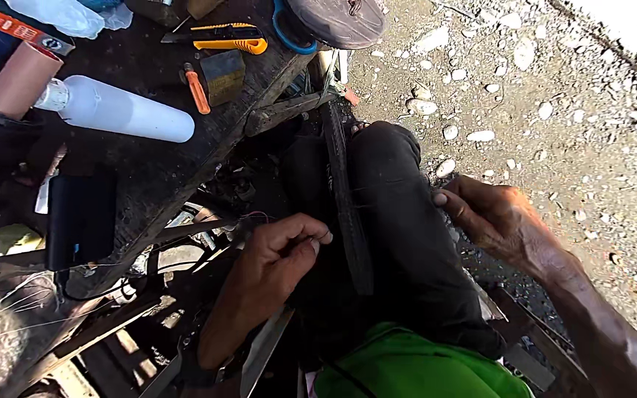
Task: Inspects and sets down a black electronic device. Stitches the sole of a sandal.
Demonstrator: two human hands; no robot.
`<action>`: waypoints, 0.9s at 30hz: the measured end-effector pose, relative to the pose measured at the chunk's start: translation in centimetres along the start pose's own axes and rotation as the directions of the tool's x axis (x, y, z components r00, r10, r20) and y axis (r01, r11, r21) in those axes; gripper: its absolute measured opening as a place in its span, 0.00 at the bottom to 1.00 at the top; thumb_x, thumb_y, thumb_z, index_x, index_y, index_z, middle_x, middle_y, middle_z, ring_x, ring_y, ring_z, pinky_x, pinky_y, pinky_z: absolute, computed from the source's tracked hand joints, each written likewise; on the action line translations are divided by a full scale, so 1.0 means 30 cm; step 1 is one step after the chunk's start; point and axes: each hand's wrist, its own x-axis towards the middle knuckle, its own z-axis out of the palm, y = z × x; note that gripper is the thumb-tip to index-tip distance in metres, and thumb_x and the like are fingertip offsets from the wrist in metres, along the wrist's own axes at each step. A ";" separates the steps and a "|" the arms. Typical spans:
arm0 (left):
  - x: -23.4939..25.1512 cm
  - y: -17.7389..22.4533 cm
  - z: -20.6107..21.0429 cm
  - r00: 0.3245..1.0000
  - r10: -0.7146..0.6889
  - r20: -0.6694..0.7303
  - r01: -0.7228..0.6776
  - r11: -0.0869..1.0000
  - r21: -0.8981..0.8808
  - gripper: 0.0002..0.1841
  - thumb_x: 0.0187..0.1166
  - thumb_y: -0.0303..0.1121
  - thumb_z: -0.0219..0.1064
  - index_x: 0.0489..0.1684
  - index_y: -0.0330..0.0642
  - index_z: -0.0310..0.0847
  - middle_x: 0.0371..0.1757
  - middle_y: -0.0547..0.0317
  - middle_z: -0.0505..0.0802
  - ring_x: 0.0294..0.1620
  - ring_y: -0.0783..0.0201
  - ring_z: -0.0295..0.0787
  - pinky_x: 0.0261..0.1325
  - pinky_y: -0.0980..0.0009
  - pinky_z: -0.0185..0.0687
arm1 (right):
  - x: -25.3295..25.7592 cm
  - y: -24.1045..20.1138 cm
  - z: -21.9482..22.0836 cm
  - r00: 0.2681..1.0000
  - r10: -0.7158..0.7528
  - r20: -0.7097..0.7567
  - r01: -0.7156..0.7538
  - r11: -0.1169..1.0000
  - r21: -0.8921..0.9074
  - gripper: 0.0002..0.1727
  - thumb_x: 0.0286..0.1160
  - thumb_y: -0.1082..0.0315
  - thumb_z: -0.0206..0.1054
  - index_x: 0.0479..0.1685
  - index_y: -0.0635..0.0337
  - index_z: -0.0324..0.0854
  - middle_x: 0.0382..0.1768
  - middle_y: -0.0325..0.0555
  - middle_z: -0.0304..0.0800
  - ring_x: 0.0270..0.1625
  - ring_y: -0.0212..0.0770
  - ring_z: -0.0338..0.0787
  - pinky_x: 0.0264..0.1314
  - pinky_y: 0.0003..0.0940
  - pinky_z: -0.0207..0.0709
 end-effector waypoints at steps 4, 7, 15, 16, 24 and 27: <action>-0.124 0.021 -0.107 0.998 0.023 0.065 -0.013 0.988 -0.151 0.10 0.83 0.40 0.66 0.51 0.52 0.92 0.37 0.74 0.94 0.30 0.86 0.83 0.33 0.89 0.77 | 0.007 -0.048 0.049 0.990 -0.133 0.042 0.088 0.833 0.547 0.17 0.85 0.52 0.68 0.33 0.55 0.83 0.22 0.27 0.77 0.23 0.17 0.72 0.24 0.14 0.62; -0.168 -0.037 -0.176 0.991 -0.131 -0.033 0.132 0.990 0.047 0.09 0.82 0.39 0.66 0.48 0.54 0.93 0.34 0.74 0.93 0.27 0.83 0.82 0.29 0.88 0.76 | 0.021 -0.110 0.080 0.977 -0.198 -0.082 0.210 0.812 0.544 0.11 0.83 0.61 0.69 0.45 0.60 0.91 0.35 0.33 0.88 0.33 0.20 0.81 0.34 0.15 0.75; -0.016 0.005 0.063 0.959 0.067 -0.277 0.054 0.912 0.406 0.31 0.84 0.48 0.65 0.79 0.35 0.72 0.66 0.50 0.88 0.45 0.68 0.90 0.39 0.74 0.89 | 0.096 -0.215 0.164 0.930 -0.354 -0.096 0.365 0.919 0.151 0.13 0.79 0.60 0.63 0.44 0.49 0.94 0.47 0.37 0.89 0.48 0.30 0.87 0.40 0.27 0.81; 0.013 0.018 0.117 0.966 0.065 -0.251 0.045 0.912 0.408 0.36 0.84 0.48 0.65 0.86 0.36 0.64 0.63 0.50 0.89 0.39 0.70 0.89 0.35 0.74 0.88 | 0.084 -0.214 0.139 0.936 -0.345 -0.067 0.340 0.841 0.421 0.12 0.82 0.62 0.63 0.42 0.56 0.92 0.47 0.38 0.88 0.49 0.27 0.86 0.45 0.22 0.82; 0.098 0.018 0.212 0.947 0.153 -0.284 0.009 0.868 0.497 0.35 0.78 0.35 0.65 0.88 0.37 0.64 0.20 0.69 0.77 0.17 0.76 0.69 0.19 0.79 0.68 | -0.008 -0.221 0.055 0.969 -0.247 0.010 0.082 0.360 0.930 0.15 0.85 0.54 0.65 0.39 0.57 0.81 0.34 0.34 0.82 0.34 0.25 0.81 0.34 0.18 0.75; 0.095 0.013 0.215 0.939 0.163 -0.304 0.001 0.881 0.474 0.34 0.77 0.34 0.66 0.86 0.35 0.67 0.21 0.70 0.77 0.17 0.77 0.69 0.19 0.80 0.67 | -0.001 -0.202 0.053 0.973 -0.230 0.032 0.061 0.389 0.919 0.12 0.82 0.56 0.69 0.38 0.55 0.80 0.32 0.31 0.80 0.33 0.23 0.80 0.34 0.17 0.73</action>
